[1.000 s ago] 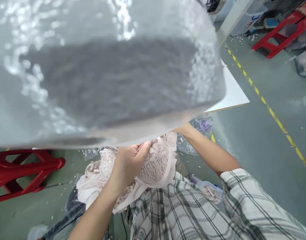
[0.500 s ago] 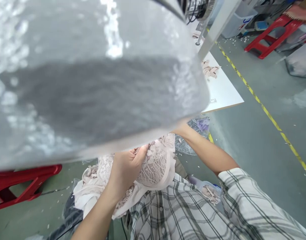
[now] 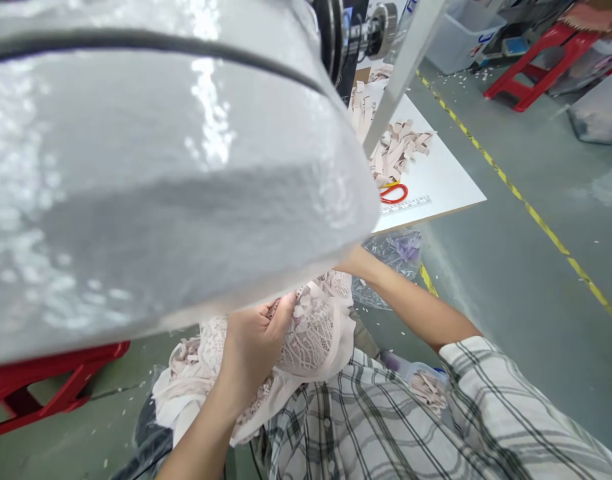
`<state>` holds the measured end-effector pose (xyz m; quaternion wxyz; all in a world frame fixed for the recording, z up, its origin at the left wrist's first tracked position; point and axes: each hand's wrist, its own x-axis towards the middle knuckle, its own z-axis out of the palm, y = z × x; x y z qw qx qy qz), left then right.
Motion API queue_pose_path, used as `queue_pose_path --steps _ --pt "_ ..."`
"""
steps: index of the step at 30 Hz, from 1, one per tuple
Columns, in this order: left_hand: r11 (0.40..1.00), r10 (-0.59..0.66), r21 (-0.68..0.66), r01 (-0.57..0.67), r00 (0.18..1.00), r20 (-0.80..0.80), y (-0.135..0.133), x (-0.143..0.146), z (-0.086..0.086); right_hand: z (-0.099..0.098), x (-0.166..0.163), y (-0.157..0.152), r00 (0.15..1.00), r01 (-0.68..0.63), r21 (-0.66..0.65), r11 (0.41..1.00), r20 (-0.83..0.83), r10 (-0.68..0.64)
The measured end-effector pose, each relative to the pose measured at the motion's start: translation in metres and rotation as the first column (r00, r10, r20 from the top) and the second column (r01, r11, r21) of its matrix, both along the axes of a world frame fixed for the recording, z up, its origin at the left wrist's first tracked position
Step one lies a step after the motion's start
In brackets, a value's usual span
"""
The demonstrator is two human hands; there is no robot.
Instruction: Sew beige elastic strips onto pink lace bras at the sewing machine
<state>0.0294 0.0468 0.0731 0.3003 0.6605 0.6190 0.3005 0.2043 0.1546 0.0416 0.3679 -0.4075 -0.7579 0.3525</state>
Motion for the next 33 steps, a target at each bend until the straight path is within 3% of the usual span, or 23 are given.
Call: queue_pose_path --steps 10,19,27,33 --pt "1.000 -0.013 -0.009 0.012 0.999 -0.045 -0.005 0.001 0.003 -0.003 0.001 -0.005 0.995 -0.016 -0.038 0.999 -0.097 0.013" --pt "1.000 0.023 -0.002 -0.023 0.995 -0.096 -0.009 -0.002 -0.001 -0.005 -0.001 -0.004 0.993 -0.015 0.037 0.999 -0.119 0.020" --pt "0.996 0.069 0.053 -0.066 0.995 -0.068 -0.013 -0.001 -0.006 -0.016 -0.005 0.003 0.990 -0.021 0.069 0.997 -0.140 0.031" --pt "0.987 0.119 0.118 -0.112 0.992 -0.052 -0.018 -0.004 -0.014 -0.011 -0.005 -0.002 0.987 -0.010 0.039 0.999 -0.160 0.016"
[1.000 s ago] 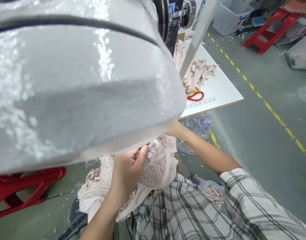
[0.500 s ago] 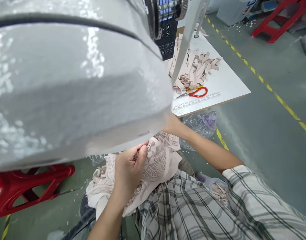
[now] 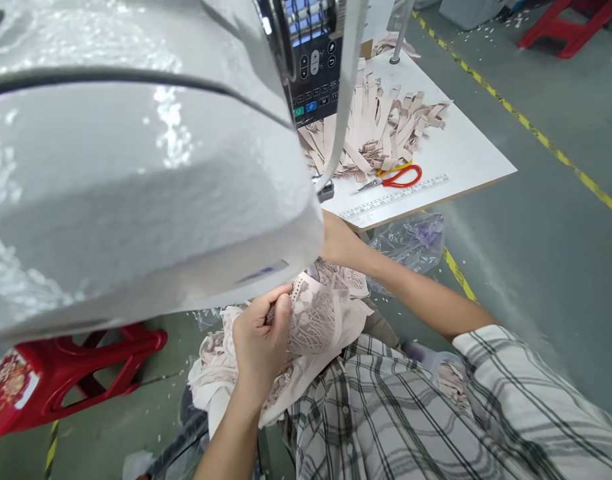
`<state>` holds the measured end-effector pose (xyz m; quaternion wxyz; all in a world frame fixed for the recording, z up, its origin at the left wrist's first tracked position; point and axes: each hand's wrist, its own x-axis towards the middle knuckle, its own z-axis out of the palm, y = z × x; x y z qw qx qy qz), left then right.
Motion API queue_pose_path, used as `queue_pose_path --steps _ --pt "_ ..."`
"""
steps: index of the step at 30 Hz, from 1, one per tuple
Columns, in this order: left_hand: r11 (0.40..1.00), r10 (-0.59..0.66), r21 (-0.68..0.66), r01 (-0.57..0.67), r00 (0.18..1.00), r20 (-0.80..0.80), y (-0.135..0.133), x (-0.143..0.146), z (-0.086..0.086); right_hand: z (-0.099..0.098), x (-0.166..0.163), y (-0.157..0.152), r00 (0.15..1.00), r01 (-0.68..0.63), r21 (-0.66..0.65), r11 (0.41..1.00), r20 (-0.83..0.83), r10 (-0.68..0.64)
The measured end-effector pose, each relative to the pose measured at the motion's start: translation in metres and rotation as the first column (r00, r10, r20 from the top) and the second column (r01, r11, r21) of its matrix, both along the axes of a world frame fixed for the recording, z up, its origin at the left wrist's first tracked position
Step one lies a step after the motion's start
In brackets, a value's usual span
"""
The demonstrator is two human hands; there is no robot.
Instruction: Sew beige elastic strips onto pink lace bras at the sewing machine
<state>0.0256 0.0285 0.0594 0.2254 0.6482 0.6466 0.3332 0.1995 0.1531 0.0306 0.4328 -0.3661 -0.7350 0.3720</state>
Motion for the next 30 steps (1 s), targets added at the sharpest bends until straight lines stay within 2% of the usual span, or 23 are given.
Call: queue_pose_path --steps 7,12,16,19,22,23,26,30 --pt "0.995 -0.005 0.096 0.003 1.000 0.015 -0.002 -0.003 -0.009 0.005 -0.002 -0.004 0.999 0.034 -0.024 0.999 0.003 -0.034" --pt "0.990 0.048 0.134 -0.047 0.999 0.000 -0.003 -0.001 -0.014 0.007 -0.005 -0.008 0.998 0.058 -0.034 0.998 -0.009 -0.058" --pt "0.992 -0.007 0.126 0.013 0.999 -0.048 -0.007 0.001 -0.018 0.007 -0.004 -0.013 0.997 0.072 -0.031 0.997 -0.012 -0.073" --pt "0.971 -0.045 0.225 0.079 0.988 -0.150 -0.011 0.003 -0.020 0.005 0.000 -0.013 0.999 0.043 -0.035 0.998 0.005 -0.043" --pt "0.883 0.018 0.451 0.132 0.950 -0.313 -0.015 0.011 -0.023 0.003 0.002 -0.011 0.999 0.029 -0.041 0.999 0.034 -0.027" --pt "0.861 0.034 0.484 0.157 0.931 -0.363 -0.016 0.015 -0.024 0.002 0.002 -0.010 0.999 0.032 -0.035 0.999 0.043 -0.030" --pt "0.877 0.006 0.421 0.231 0.871 -0.491 -0.019 0.028 -0.026 0.000 -0.001 -0.008 0.996 0.055 -0.016 0.998 0.068 -0.054" --pt "0.900 0.018 0.368 0.232 0.825 -0.565 -0.019 0.036 -0.026 -0.004 -0.004 -0.007 0.996 0.070 0.021 0.997 0.059 -0.071"
